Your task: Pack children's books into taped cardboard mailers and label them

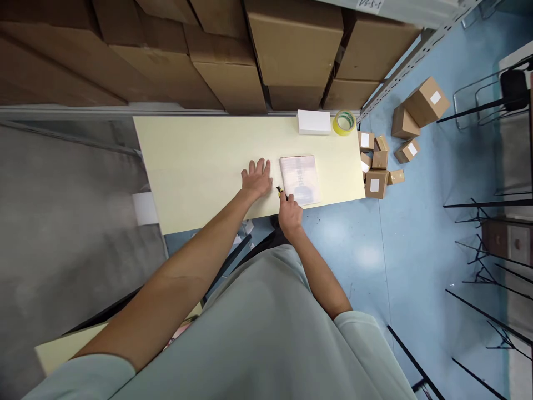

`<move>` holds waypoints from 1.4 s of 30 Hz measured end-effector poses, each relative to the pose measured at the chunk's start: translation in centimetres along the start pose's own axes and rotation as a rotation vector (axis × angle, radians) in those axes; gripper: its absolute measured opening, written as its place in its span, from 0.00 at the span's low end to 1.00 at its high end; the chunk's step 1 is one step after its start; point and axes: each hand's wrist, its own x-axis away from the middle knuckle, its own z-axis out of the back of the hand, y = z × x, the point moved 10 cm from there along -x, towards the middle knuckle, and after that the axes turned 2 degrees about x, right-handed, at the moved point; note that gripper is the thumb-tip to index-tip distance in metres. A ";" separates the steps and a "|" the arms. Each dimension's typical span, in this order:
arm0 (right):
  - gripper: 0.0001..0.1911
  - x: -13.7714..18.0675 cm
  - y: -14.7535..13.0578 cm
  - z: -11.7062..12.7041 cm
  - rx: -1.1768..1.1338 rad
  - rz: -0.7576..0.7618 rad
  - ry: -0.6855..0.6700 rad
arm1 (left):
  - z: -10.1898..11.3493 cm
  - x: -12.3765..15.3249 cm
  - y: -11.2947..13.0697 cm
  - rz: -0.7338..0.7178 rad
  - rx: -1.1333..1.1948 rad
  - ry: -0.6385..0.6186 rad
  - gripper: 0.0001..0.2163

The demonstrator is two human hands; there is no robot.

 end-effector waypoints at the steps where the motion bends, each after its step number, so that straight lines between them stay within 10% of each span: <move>1: 0.24 0.5 0.2 -0.3 -0.001 -0.001 -0.005 | -0.1 -0.1 0.0 -0.002 0.006 -0.005 0.36; 14: 0.21 6.3 1.6 -2.8 0.015 0.021 -0.189 | -0.8 -0.4 -0.1 0.011 -0.030 -0.020 0.34; 20: 0.18 6.6 3.5 1.2 -0.082 0.023 -0.217 | -0.6 -0.6 -0.1 0.009 -0.079 -0.021 0.35; 27: 0.18 1.4 5.5 14.0 -0.244 -0.017 0.031 | -0.4 1.0 -0.4 -0.052 -0.091 0.004 0.34; 37: 0.20 -9.2 3.3 41.7 -0.302 0.401 0.743 | -1.3 3.4 -2.4 -0.047 -0.101 0.015 0.34; 42: 0.19 -16.8 0.4 48.6 -0.207 0.588 0.833 | -1.8 4.8 -2.6 0.013 -0.095 0.009 0.35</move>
